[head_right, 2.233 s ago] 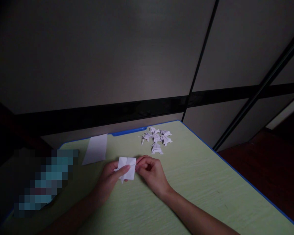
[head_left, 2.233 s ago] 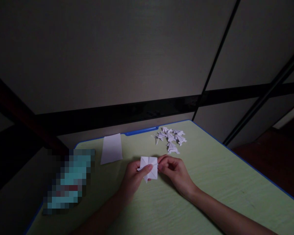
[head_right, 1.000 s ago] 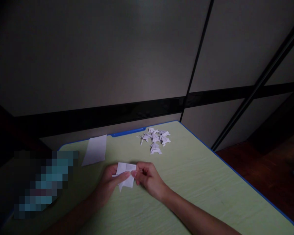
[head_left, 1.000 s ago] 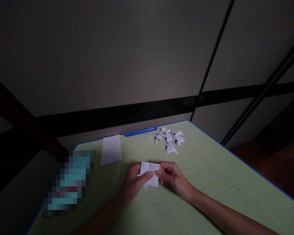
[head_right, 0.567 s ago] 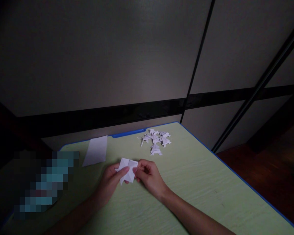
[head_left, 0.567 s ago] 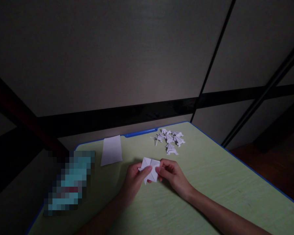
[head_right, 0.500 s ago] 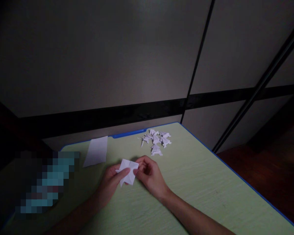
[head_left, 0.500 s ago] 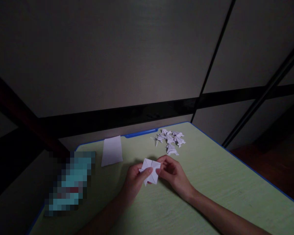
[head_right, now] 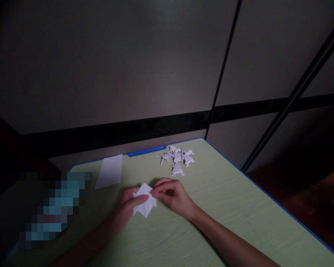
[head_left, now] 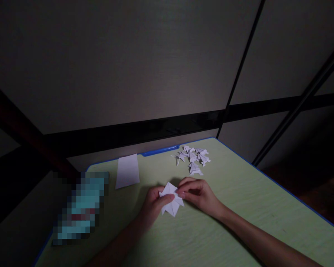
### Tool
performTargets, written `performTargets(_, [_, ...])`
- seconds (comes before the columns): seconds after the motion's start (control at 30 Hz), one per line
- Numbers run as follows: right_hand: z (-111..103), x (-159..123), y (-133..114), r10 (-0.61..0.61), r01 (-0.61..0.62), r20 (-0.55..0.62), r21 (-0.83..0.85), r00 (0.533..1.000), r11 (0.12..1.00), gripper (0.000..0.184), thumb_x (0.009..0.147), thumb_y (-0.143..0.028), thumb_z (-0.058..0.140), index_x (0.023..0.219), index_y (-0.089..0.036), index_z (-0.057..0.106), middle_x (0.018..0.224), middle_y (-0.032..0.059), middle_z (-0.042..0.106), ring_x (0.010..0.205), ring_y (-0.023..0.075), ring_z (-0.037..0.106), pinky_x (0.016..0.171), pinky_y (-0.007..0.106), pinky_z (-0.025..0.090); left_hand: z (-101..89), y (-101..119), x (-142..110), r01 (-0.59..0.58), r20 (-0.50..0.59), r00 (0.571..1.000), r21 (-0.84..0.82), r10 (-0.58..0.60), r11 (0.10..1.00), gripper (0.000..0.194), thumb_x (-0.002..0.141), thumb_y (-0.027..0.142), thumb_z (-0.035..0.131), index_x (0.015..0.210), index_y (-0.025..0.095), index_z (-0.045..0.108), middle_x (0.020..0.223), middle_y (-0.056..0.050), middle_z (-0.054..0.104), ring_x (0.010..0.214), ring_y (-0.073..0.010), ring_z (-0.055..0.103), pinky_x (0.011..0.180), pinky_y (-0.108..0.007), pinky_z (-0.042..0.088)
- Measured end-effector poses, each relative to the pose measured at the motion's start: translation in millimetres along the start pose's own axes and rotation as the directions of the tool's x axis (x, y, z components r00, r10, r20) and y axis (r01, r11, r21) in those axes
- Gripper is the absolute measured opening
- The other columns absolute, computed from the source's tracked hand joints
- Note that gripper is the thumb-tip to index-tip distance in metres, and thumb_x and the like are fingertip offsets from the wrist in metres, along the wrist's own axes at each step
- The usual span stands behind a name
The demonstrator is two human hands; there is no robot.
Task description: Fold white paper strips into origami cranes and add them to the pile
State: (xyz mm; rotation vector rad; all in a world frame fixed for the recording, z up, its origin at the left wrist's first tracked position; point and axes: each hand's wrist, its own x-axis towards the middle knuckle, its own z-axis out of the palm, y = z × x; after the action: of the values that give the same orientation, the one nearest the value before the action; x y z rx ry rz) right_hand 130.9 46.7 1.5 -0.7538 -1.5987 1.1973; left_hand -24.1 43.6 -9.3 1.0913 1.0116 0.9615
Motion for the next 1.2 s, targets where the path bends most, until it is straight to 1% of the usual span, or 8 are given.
performTargets(0.13, [-2.6,1.1,0.8,0.023,-0.023,-0.01,0.012,1.0,1.0,0.008,0.063,-0.013,0.06,0.066,-0.017,0.066,0.068,0.003,0.056,0.061,0.0108,0.051,0.054,0.023,0.039,1.3,2.4,-0.4,-0.06,0.017,0.998,0.073,0.059,0.996,0.017,0.055,0.024,0.061,0.061,0.008,0.062,0.048,0.0,0.055,0.044,-0.0088,0.044,0.043,-0.019,0.03])
performTargets(0.27, [-2.3,0.9,4.1,0.082,-0.08,-0.062,0.034,0.995,0.996,0.001,0.06,-0.015,0.063,0.059,-0.015,0.064,0.06,0.0007,0.057,0.055,0.0093,0.05,0.051,0.021,0.038,3.0,5.3,-0.7,-0.062,0.009,0.998,0.109,0.061,0.992,0.018,0.055,0.025,0.061,0.061,0.009,0.062,0.05,0.0,0.057,0.045,-0.0094,0.045,0.044,-0.019,0.031])
performTargets(0.4, [-1.1,1.1,6.1,0.175,-0.17,-0.106,0.049,0.979,0.984,0.007,0.058,-0.018,0.064,0.058,-0.013,0.059,0.054,-0.0017,0.055,0.049,0.0075,0.047,0.048,0.019,0.037,3.7,5.5,-0.1,-0.06,0.013,0.998,0.159,0.059,0.985,0.018,0.055,0.026,0.06,0.06,0.009,0.062,0.05,-0.001,0.056,0.045,-0.0098,0.045,0.042,-0.019,0.031])
performTargets(0.53, [1.5,1.0,5.3,0.204,-0.207,-0.138,-0.01,0.969,0.978,0.013,0.059,-0.023,0.063,0.057,-0.012,0.056,0.051,-0.0026,0.052,0.047,0.0071,0.044,0.046,0.019,0.035,6.3,4.6,0.3,-0.081,0.009,0.997,0.209,0.081,0.975,0.016,0.055,0.024,0.06,0.058,0.009,0.061,0.047,0.001,0.053,0.044,-0.0092,0.043,0.042,-0.019,0.031])
performTargets(0.6, [3.6,-0.1,4.9,0.204,-0.211,-0.147,-0.036,0.968,0.977,0.015,0.061,-0.026,0.061,0.058,-0.012,0.056,0.051,-0.0024,0.051,0.047,0.0076,0.043,0.046,0.02,0.035,8.7,4.7,-0.2,-0.08,-0.018,0.996,0.232,0.087,0.969,0.015,0.054,0.023,0.06,0.056,0.008,0.06,0.045,0.002,0.051,0.043,-0.0084,0.041,0.041,-0.019,0.03])
performTargets(0.77, [7.9,-2.8,5.3,0.195,-0.211,-0.151,-0.097,0.969,0.973,0.02,0.063,-0.032,0.059,0.059,-0.012,0.055,0.05,-0.003,0.047,0.047,0.008,0.041,0.046,0.02,0.033,13.9,6.8,-2.1,-0.066,-0.096,0.991,0.286,0.097,0.956,0.015,0.053,0.023,0.06,0.052,0.009,0.059,0.044,0.003,0.049,0.043,-0.0081,0.04,0.04,-0.018,0.028])
performTargets(1.0, [8.2,-0.8,7.3,0.206,-0.216,-0.17,-0.042,0.964,0.976,0.023,0.061,-0.033,0.061,0.058,-0.013,0.05,0.05,-0.0047,0.044,0.046,0.0067,0.037,0.043,0.019,0.03,14.4,7.8,-3.1,-0.078,-0.101,0.989,0.281,0.11,0.957,0.015,0.056,0.023,0.057,0.052,0.009,0.059,0.044,0.002,0.05,0.043,-0.0084,0.04,0.041,-0.018,0.029])
performTargets(1.2, [10.2,-0.8,8.2,0.176,-0.18,-0.202,0.0,0.963,0.984,0.021,0.062,-0.031,0.06,0.057,-0.014,0.048,0.051,-0.0044,0.044,0.048,0.0072,0.038,0.045,0.019,0.031,14.4,6.2,-2.1,-0.074,-0.105,0.988,0.294,0.109,0.953,0.015,0.056,0.023,0.057,0.051,0.009,0.059,0.044,0.002,0.05,0.043,-0.0088,0.04,0.041,-0.019,0.029])
